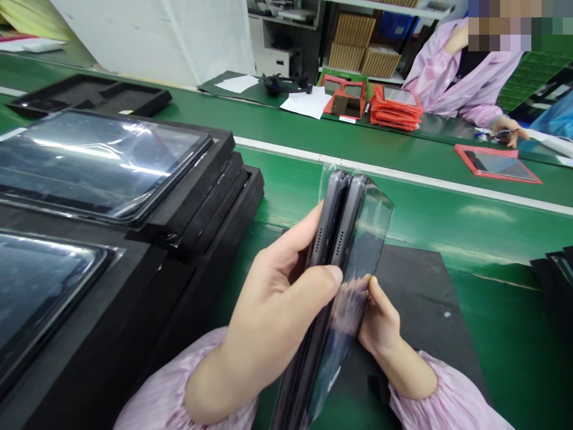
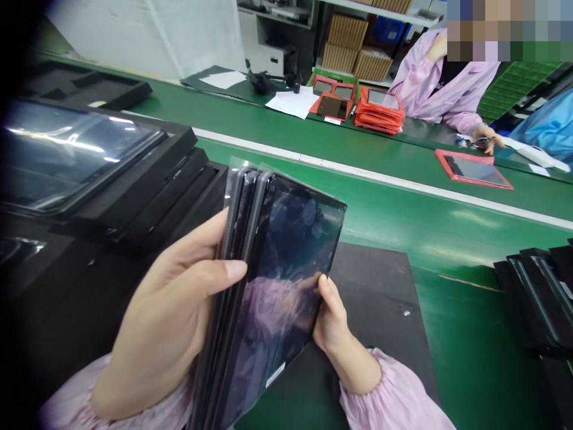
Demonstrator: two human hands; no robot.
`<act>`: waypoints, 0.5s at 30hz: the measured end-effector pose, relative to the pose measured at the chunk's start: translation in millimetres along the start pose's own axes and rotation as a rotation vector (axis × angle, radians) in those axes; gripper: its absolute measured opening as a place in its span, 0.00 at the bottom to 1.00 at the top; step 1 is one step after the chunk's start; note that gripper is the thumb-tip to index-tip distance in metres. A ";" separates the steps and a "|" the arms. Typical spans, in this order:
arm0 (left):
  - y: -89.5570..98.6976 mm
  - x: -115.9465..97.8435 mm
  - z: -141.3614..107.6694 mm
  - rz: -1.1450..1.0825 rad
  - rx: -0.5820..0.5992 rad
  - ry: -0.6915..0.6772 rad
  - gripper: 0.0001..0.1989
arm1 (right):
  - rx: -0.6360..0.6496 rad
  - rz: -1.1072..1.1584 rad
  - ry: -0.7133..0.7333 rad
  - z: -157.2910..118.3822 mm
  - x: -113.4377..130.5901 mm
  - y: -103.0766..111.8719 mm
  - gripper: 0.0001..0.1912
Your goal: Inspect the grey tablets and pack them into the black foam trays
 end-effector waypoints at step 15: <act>5.3 -0.7 0.9 0.010 -0.035 -0.007 0.22 | 0.012 -0.035 -0.003 0.4 2.9 -2.5 0.27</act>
Point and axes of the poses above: each hand's wrist, its own z-axis towards the middle knuckle, its own y-axis out of the back of the hand, x = y × z, the point moved 8 cm from there along z, towards the middle knuckle, and after that the axes turned 14 degrees about x, right-handed, at the moved point
